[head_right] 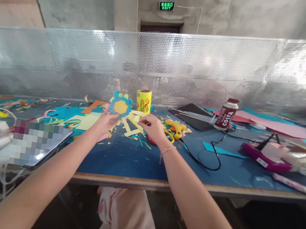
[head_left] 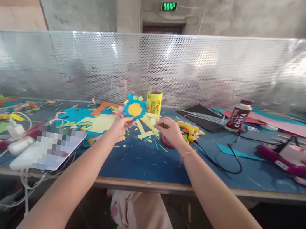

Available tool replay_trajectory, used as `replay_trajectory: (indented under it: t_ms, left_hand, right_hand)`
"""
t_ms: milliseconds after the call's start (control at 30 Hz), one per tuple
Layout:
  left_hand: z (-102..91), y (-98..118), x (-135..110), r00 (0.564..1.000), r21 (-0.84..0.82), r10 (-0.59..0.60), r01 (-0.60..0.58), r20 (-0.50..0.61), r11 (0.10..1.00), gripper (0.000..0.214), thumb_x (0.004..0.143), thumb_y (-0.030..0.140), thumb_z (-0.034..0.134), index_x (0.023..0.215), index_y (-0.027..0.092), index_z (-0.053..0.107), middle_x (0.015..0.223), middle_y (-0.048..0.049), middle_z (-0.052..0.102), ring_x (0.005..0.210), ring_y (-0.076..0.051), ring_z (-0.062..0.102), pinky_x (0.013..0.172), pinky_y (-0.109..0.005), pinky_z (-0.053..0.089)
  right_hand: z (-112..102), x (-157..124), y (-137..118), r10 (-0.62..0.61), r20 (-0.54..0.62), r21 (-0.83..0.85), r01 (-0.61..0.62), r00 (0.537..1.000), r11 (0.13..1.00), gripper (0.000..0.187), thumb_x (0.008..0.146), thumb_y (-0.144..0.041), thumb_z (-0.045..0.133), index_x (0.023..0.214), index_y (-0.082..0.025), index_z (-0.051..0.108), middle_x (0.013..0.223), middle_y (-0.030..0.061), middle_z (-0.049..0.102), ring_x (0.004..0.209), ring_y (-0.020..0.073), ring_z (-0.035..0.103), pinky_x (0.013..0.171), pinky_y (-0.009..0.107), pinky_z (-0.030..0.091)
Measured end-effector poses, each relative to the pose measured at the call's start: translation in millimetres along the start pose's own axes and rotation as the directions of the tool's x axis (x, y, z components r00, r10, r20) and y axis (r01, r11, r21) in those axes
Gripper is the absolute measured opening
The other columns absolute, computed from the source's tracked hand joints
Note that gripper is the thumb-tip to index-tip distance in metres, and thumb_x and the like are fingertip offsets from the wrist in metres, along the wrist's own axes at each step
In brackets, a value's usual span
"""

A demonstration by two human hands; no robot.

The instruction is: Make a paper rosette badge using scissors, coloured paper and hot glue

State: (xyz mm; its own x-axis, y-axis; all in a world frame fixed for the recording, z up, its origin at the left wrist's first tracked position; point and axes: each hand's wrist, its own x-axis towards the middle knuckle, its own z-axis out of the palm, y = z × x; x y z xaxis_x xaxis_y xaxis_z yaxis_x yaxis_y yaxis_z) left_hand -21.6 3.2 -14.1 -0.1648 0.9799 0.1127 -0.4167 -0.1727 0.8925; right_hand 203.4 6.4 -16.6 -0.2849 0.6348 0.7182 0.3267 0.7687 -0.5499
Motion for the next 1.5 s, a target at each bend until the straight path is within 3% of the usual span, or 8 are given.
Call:
replay_trajectory:
  t_ms: [200, 500, 833, 967, 1100, 1333, 1500]
  left_hand:
    - [1.4, 0.2, 1.5, 0.986, -0.085, -0.137, 0.130, -0.094, 0.988, 0.019, 0.068, 0.009, 0.061, 0.085, 0.016, 0.054, 0.072, -0.0024, 0.062, 0.066, -0.015, 0.065, 0.066, -0.027, 0.052]
    - [0.4, -2.9, 4.7, 0.987, -0.122, -0.131, 0.119, -0.095, 0.985, 0.009, 0.069, 0.010, 0.061, 0.074, 0.015, 0.056, 0.069, -0.0053, 0.064, 0.074, -0.019, 0.067, 0.076, -0.030, 0.054]
    - [-11.3, -27.7, 14.4, 0.964, -0.015, -0.259, 0.260, 0.050, 0.965, 0.022, 0.060, -0.002, 0.063, 0.075, 0.014, 0.062, 0.076, -0.0065, 0.068, 0.076, -0.016, 0.065, 0.079, -0.029, 0.052]
    - [-11.2, -21.3, 12.8, 0.933, 0.046, -0.359, 0.359, -0.009, 0.932, 0.015, 0.063, 0.012, 0.067, 0.077, 0.017, 0.064, 0.075, -0.0076, 0.066, 0.072, -0.021, 0.065, 0.075, -0.037, 0.053]
    - [-10.2, -12.9, 10.0, 0.917, 0.038, -0.386, 0.391, -0.099, 0.920, 0.018, 0.064, 0.031, 0.068, 0.078, 0.020, 0.064, 0.066, -0.0063, 0.063, 0.069, -0.023, 0.064, 0.074, -0.043, 0.052]
    - [-16.4, -13.0, 14.5, 0.921, 0.126, -0.381, 0.389, -0.082, 0.913, 0.023, 0.059, 0.027, 0.074, 0.076, 0.019, 0.063, 0.066, -0.0077, 0.064, 0.068, -0.024, 0.065, 0.071, -0.038, 0.051]
    - [-16.7, -14.9, 16.3, 0.890, 0.161, -0.448, 0.456, -0.085, 0.875, 0.023, 0.061, 0.029, 0.075, 0.077, 0.017, 0.063, 0.072, -0.0122, 0.066, 0.072, -0.026, 0.066, 0.070, -0.037, 0.051]
  right_hand:
    - [0.5, -0.8, -4.0, -0.041, 0.048, -0.002, 0.041, 0.998, 0.999, 0.014, 0.078, -0.031, 0.061, 0.070, -0.019, 0.065, 0.076, 0.0039, 0.059, 0.070, 0.0142, 0.053, 0.066, 0.029, 0.045]
    - [14.0, -3.9, -17.8, -0.100, 0.124, 0.034, 0.097, 0.987, 0.995, 0.015, 0.078, -0.030, 0.060, 0.068, -0.019, 0.064, 0.074, 0.0037, 0.058, 0.066, 0.0133, 0.052, 0.064, 0.028, 0.045]
    - [20.9, -3.6, -8.6, -0.068, 0.167, 0.013, 0.067, 0.984, 0.998, 0.013, 0.076, -0.028, 0.062, 0.068, -0.018, 0.064, 0.072, 0.0027, 0.058, 0.065, 0.0119, 0.051, 0.061, 0.026, 0.043]
    - [19.2, -3.5, -8.9, -0.028, 0.170, 0.020, 0.025, 0.985, 0.999, 0.015, 0.076, -0.030, 0.062, 0.069, -0.017, 0.064, 0.073, 0.0028, 0.057, 0.065, 0.0117, 0.051, 0.060, 0.025, 0.043]
    - [18.2, -3.5, -7.8, -0.009, 0.169, 0.039, 0.003, 0.986, 0.999, 0.016, 0.075, -0.032, 0.063, 0.067, -0.017, 0.063, 0.072, 0.0027, 0.057, 0.065, 0.0122, 0.051, 0.062, 0.027, 0.044]
    - [16.5, -2.6, -6.1, 0.019, 0.132, 0.038, -0.025, 0.991, 0.999, 0.019, 0.074, -0.035, 0.063, 0.067, -0.018, 0.063, 0.071, 0.0027, 0.056, 0.064, 0.0122, 0.049, 0.061, 0.027, 0.043]
    - [15.8, -2.1, -7.5, 0.024, 0.145, 0.057, -0.033, 0.989, 0.998, 0.020, 0.074, -0.037, 0.063, 0.068, -0.018, 0.063, 0.072, 0.0022, 0.056, 0.064, 0.0117, 0.049, 0.061, 0.026, 0.043]
